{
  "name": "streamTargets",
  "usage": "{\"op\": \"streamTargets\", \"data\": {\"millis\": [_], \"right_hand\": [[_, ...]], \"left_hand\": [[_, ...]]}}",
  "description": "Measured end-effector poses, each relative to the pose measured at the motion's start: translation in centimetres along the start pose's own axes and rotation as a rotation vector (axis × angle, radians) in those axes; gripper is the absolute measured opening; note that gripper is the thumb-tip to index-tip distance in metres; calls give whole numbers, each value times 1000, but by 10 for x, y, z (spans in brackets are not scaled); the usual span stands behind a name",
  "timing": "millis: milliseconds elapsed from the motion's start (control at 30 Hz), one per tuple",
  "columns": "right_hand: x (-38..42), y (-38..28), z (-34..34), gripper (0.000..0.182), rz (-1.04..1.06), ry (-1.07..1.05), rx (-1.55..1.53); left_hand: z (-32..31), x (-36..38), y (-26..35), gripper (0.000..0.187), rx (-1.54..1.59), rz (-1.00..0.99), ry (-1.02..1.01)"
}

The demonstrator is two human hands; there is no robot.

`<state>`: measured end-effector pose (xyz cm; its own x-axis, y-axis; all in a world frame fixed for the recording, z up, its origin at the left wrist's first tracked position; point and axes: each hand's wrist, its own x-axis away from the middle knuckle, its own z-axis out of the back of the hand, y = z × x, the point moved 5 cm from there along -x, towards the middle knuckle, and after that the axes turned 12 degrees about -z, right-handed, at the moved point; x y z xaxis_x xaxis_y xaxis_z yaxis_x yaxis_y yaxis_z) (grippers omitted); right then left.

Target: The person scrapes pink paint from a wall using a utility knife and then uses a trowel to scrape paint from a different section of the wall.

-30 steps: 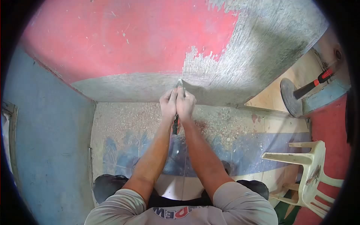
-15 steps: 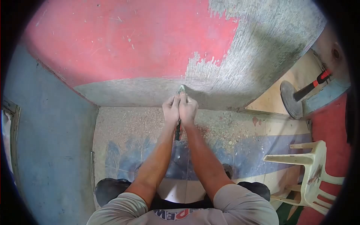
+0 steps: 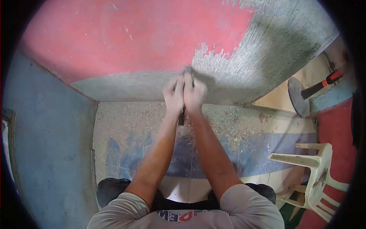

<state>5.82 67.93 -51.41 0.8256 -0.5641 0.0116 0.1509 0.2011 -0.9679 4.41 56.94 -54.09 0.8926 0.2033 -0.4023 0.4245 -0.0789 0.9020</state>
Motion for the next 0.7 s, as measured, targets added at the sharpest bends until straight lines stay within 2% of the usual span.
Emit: {"op": "streamTargets", "data": {"millis": [100, 133, 200, 267, 333, 433, 467, 533, 567, 633, 667, 700], "right_hand": [[7, -40, 13, 49, 31, -32, -44], [7, -48, 15, 49, 66, -33, -83], [9, -8, 6, 49, 93, -2, -36], [10, 29, 0, 48, 91, 23, -48], [19, 37, -2, 48, 35, 27, -118], [6, -3, 5, 47, 173, 47, -73], [6, 0, 4, 47, 68, 32, -76], [6, -1, 4, 46, 57, -3, -112], [9, 0, 4, 46, 53, -22, -132], [8, 31, -6, 44, 66, 14, -67], [11, 52, -11, 44, 41, 24, -72], [14, 63, -12, 44, 15, 35, -75]], "left_hand": [[-14, -20, 46, 23, 206, -36, 48], [-9, -15, 36, 24, 131, -20, 13], [0, 1, 3, 24, -4, -6, -56], [5, 29, -29, 24, 14, 30, -6], [2, 25, -21, 23, 30, 39, 15], [-3, 8, -1, 22, 78, 47, 2], [-6, 8, 10, 21, 110, 64, 8], [-7, 6, 12, 21, 129, 36, -2], [0, 10, 9, 21, 45, 14, -15], [7, 19, -10, 21, -104, -51, -42], [11, 29, -33, 21, -67, 48, -31], [8, 29, -27, 22, -57, 44, -21]]}}
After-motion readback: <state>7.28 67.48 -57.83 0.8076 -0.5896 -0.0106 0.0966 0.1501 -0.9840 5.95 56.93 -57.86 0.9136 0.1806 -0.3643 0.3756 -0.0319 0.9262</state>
